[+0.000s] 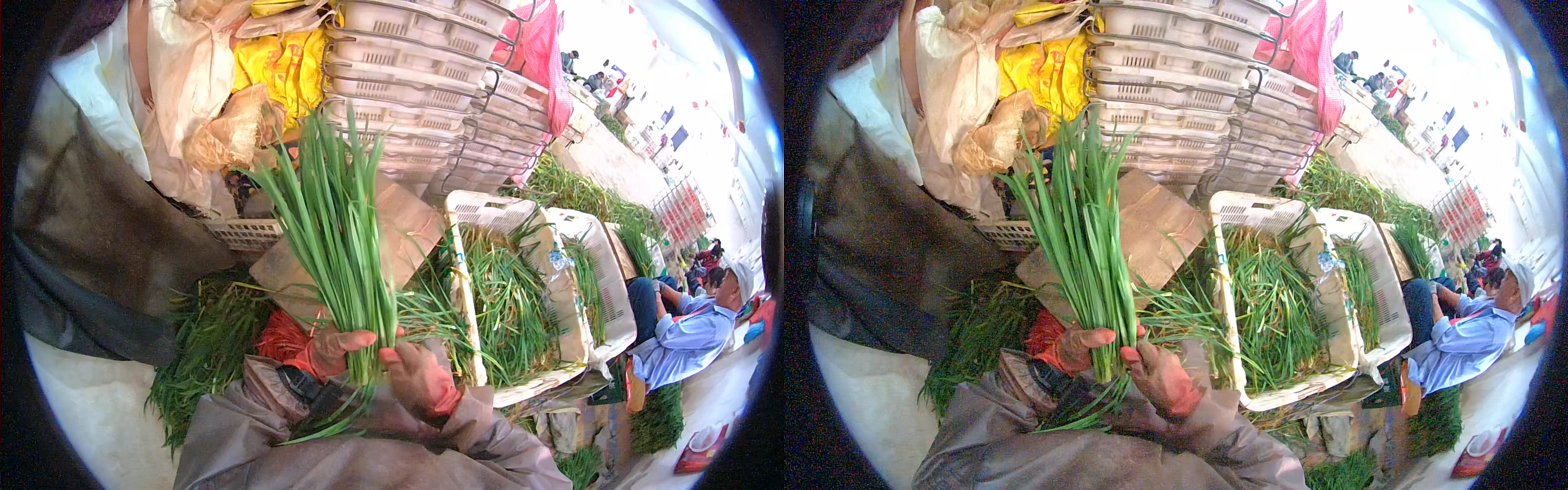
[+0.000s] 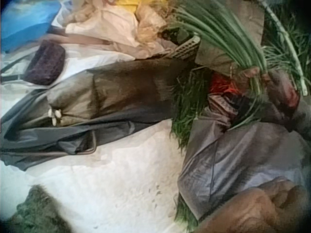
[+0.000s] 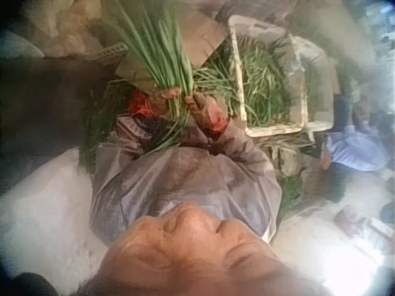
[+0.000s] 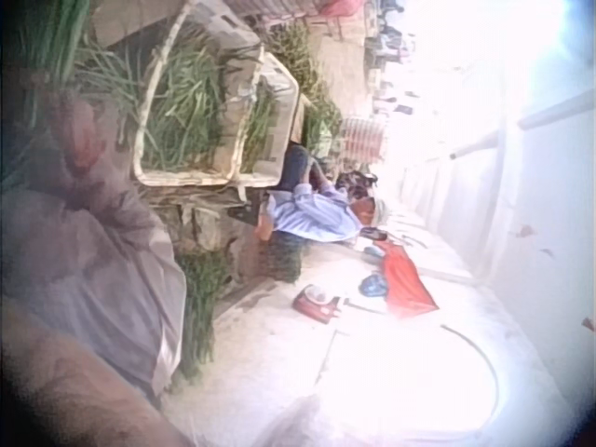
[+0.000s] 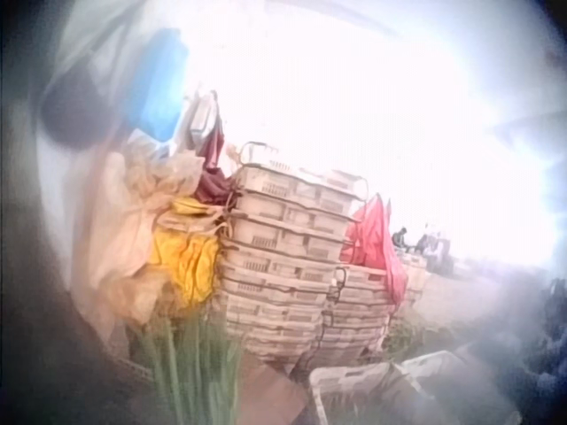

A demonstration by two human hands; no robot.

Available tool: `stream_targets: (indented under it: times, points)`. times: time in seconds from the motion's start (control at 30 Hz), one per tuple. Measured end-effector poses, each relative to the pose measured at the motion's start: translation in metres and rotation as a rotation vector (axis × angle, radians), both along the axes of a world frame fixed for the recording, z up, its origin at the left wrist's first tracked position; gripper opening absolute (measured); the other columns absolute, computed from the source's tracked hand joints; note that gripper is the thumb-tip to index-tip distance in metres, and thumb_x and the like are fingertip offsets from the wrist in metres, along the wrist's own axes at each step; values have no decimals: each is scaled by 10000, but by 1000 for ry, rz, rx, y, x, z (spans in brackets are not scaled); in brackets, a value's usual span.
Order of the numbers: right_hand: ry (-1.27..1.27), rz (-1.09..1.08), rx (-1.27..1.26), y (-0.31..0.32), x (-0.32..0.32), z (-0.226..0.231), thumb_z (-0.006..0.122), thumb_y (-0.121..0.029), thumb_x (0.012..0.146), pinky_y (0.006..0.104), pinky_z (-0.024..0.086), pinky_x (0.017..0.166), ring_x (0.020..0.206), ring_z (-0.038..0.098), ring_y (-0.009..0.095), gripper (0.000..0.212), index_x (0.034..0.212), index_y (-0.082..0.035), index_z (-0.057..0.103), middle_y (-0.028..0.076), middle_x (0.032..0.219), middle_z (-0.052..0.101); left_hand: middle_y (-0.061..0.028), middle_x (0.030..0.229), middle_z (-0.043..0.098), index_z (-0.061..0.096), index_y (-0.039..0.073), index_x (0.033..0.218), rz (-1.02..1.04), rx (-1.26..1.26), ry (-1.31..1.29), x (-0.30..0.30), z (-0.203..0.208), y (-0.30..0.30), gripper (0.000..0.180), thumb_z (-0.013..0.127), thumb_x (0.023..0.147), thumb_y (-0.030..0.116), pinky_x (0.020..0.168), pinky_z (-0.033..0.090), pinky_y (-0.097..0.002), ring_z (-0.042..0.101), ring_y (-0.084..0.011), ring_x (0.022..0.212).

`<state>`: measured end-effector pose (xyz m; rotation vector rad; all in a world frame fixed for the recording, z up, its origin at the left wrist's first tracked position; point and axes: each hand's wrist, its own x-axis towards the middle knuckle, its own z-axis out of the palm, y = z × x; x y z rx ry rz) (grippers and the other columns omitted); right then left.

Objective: The person gathers bunches of garlic chives from a pile on the floor, secures them with red ties by hand, and uses a knife to trim the root ends.

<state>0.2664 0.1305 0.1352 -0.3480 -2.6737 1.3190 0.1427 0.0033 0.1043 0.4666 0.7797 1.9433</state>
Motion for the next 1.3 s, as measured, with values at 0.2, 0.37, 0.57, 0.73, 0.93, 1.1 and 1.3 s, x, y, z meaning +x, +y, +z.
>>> stream_targets:
  times: [0.2, 0.37, 0.57, 0.73, 0.93, 1.1, 1.3]
  points:
    - [-177, -61, -127, -6, 6, -6, 441, -391, 937, 379, 441, 624, 681, 569, 301, 396, 915, -19, 576, 189, 733, 581, -123, 1218, 543, 401, 36, 1320, -54, 81, -214, 8, 20, -1, 712, 733, 708, 185, 902, 483, -412, 528, -281, 1131]
    - [-129, 60, -278, -6, 5, -21, 403, -411, 951, 350, 438, 644, 706, 557, 235, 456, 937, 10, 575, 132, 739, 583, -117, 1172, 564, 389, 19, 1324, -93, 49, -200, 5, 31, -7, 753, 751, 690, 202, 825, 524, -366, 546, -270, 1099]
    - [-123, 78, -401, -9, 6, -39, 496, -289, 938, 350, 425, 591, 623, 503, 204, 289, 992, -18, 580, 75, 677, 531, -99, 1011, 604, 451, -17, 1254, -153, 29, -182, -1, 5, -12, 678, 747, 691, 217, 794, 519, -356, 581, -239, 967]
    - [-390, 100, -278, -3, 2, -20, 535, -259, 918, 354, 451, 600, 607, 555, 266, 260, 1030, -35, 608, 127, 715, 588, -96, 1001, 611, 494, -10, 1200, -150, -28, -192, -4, 7, -12, 579, 725, 711, 197, 839, 498, -366, 589, -221, 965]
    - [48, -48, -88, 16, -17, 46, 622, -251, 863, 315, 491, 623, 700, 636, 208, 237, 938, -26, 637, 127, 790, 654, -97, 1031, 619, 530, -1, 1164, -45, -43, -52, -6, 4, -8, 517, 716, 719, 184, 841, 492, -355, 606, -204, 944]
    - [20, -97, 187, 8, -41, 33, 632, -268, 852, 332, 487, 602, 696, 643, 227, 239, 873, -30, 633, 137, 766, 642, -74, 1025, 622, 555, 31, 1139, -19, -46, -75, -1, -24, 1, 485, 725, 704, 164, 841, 484, -347, 600, -197, 940]
    - [-2, -141, -260, 11, -39, 24, 611, -216, 878, 257, 434, 544, 611, 529, 109, 217, 893, -1, 640, 42, 703, 597, -50, 1089, 576, 526, 56, 1179, 33, 23, 190, -8, -14, -1, 499, 714, 732, 176, 854, 462, -329, 571, -190, 969]
